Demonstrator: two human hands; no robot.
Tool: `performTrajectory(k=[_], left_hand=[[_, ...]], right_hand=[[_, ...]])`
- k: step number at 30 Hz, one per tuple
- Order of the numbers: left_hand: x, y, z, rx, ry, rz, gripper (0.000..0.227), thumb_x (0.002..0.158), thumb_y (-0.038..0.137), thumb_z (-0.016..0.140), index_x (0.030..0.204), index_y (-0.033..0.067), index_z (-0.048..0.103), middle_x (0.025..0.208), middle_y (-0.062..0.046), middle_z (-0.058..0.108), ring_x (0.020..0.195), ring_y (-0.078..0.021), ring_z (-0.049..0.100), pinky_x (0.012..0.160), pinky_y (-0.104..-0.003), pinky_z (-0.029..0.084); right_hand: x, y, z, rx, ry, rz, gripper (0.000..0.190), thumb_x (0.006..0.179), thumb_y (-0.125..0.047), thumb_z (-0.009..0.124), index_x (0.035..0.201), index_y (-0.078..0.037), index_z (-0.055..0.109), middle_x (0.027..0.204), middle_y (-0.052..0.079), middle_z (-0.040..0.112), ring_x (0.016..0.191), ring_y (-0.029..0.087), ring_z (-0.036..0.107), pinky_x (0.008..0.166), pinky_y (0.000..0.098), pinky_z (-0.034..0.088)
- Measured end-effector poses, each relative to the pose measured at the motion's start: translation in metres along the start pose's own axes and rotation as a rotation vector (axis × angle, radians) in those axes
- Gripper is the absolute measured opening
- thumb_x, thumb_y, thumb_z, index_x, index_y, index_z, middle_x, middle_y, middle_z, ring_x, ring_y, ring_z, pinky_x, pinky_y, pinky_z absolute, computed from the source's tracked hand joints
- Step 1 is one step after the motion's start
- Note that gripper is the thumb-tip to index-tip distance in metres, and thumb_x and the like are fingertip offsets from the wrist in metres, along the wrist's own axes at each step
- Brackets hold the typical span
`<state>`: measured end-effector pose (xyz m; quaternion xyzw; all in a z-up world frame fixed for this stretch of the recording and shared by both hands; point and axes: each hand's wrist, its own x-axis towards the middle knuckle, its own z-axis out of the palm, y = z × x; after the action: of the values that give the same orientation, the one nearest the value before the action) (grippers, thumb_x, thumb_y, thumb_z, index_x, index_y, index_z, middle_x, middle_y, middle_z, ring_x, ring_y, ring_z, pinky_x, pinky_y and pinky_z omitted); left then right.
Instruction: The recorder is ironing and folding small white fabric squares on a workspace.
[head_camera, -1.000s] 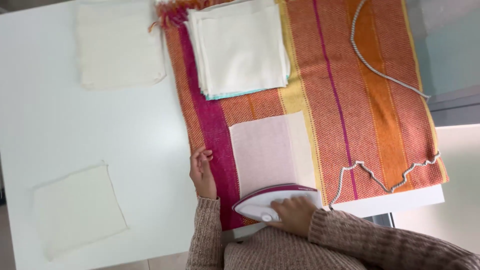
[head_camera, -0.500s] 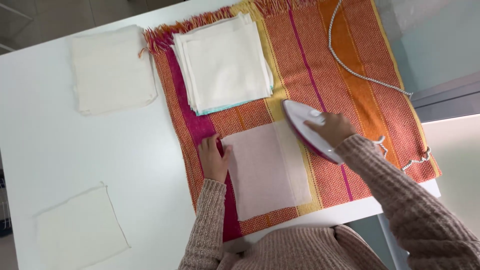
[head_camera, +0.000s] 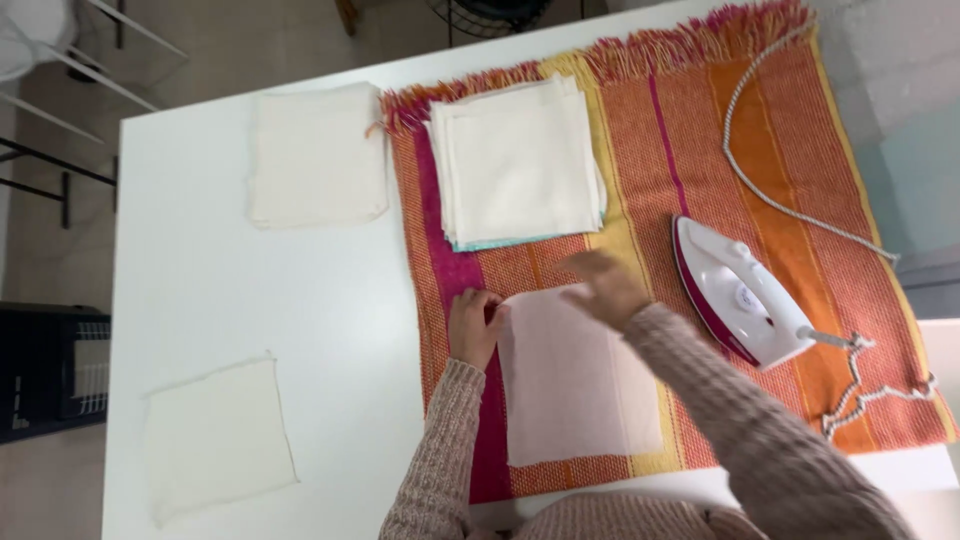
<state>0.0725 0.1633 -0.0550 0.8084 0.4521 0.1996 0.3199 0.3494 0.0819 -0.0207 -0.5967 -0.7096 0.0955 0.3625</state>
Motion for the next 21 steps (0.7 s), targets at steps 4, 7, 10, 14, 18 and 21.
performTrajectory(k=[4, 7, 10, 14, 18, 21], left_hand=[[-0.002, 0.013, -0.016, -0.049, -0.016, -0.026, 0.011, 0.087, 0.023, 0.075, 0.096, 0.0194, 0.071, 0.093, -0.007, 0.065, 0.095, -0.0324, 0.064, 0.083, -0.042, 0.052], [0.003, 0.026, -0.029, -0.117, -0.043, -0.06, 0.006, 0.092, 0.019, 0.072, 0.098, 0.0185, 0.073, 0.093, -0.007, 0.067, 0.094, -0.0306, 0.065, 0.082, -0.04, 0.054], [-0.006, 0.025, -0.027, -0.125, 0.008, -0.037, 0.013, 0.087, 0.015, 0.075, 0.099, 0.0202, 0.074, 0.093, -0.006, 0.07, 0.094, -0.031, 0.065, 0.084, -0.041, 0.055], [-0.005, 0.032, -0.032, -0.145, 0.065, 0.0, 0.014, 0.086, 0.013, 0.074, 0.099, 0.0197, 0.074, 0.094, -0.005, 0.072, 0.092, -0.031, 0.067, 0.084, -0.041, 0.055], [-0.006, 0.023, -0.024, -0.139, 0.074, -0.017, 0.013, 0.088, 0.013, 0.073, 0.1, 0.0173, 0.072, 0.094, -0.007, 0.071, 0.093, -0.0325, 0.066, 0.085, -0.042, 0.053], [-0.009, 0.038, -0.034, -0.147, 0.084, -0.002, 0.014, 0.087, 0.013, 0.073, 0.1, 0.0157, 0.072, 0.093, -0.01, 0.07, 0.092, -0.0351, 0.065, 0.085, -0.045, 0.053]], right_hand=[[0.025, -0.019, 0.062, 0.19, -0.229, 0.052, 0.044, 0.088, -0.036, 0.073, 0.124, -0.01, 0.069, 0.119, 0.017, 0.072, 0.119, 0.036, 0.065, 0.104, 0.0466, 0.05], [0.034, -0.009, 0.073, 0.202, -0.399, 0.103, 0.044, 0.079, -0.031, 0.082, 0.118, -0.017, 0.068, 0.106, 0.003, 0.074, 0.104, 0.025, 0.07, 0.091, 0.04, 0.055], [0.016, 0.01, 0.062, -0.25, -0.386, 0.0, 0.049, 0.083, -0.073, 0.059, 0.107, -0.031, 0.065, 0.104, -0.007, 0.064, 0.106, 0.02, 0.06, 0.088, 0.0416, 0.046], [-0.008, 0.044, 0.03, -0.35, -0.499, 0.205, 0.043, 0.073, -0.074, 0.067, 0.092, -0.035, 0.065, 0.1, -0.014, 0.056, 0.107, 0.014, 0.054, 0.09, 0.0371, 0.04], [-0.021, 0.062, -0.008, -0.211, -0.38, 0.171, 0.041, 0.081, -0.064, 0.07, 0.106, -0.031, 0.072, 0.093, -0.011, 0.074, 0.091, 0.012, 0.072, 0.078, 0.0291, 0.055], [-0.048, 0.07, -0.024, -0.33, -0.332, 0.288, 0.045, 0.078, -0.053, 0.077, 0.111, -0.024, 0.071, 0.093, -0.007, 0.078, 0.086, 0.015, 0.075, 0.077, 0.0311, 0.059]])
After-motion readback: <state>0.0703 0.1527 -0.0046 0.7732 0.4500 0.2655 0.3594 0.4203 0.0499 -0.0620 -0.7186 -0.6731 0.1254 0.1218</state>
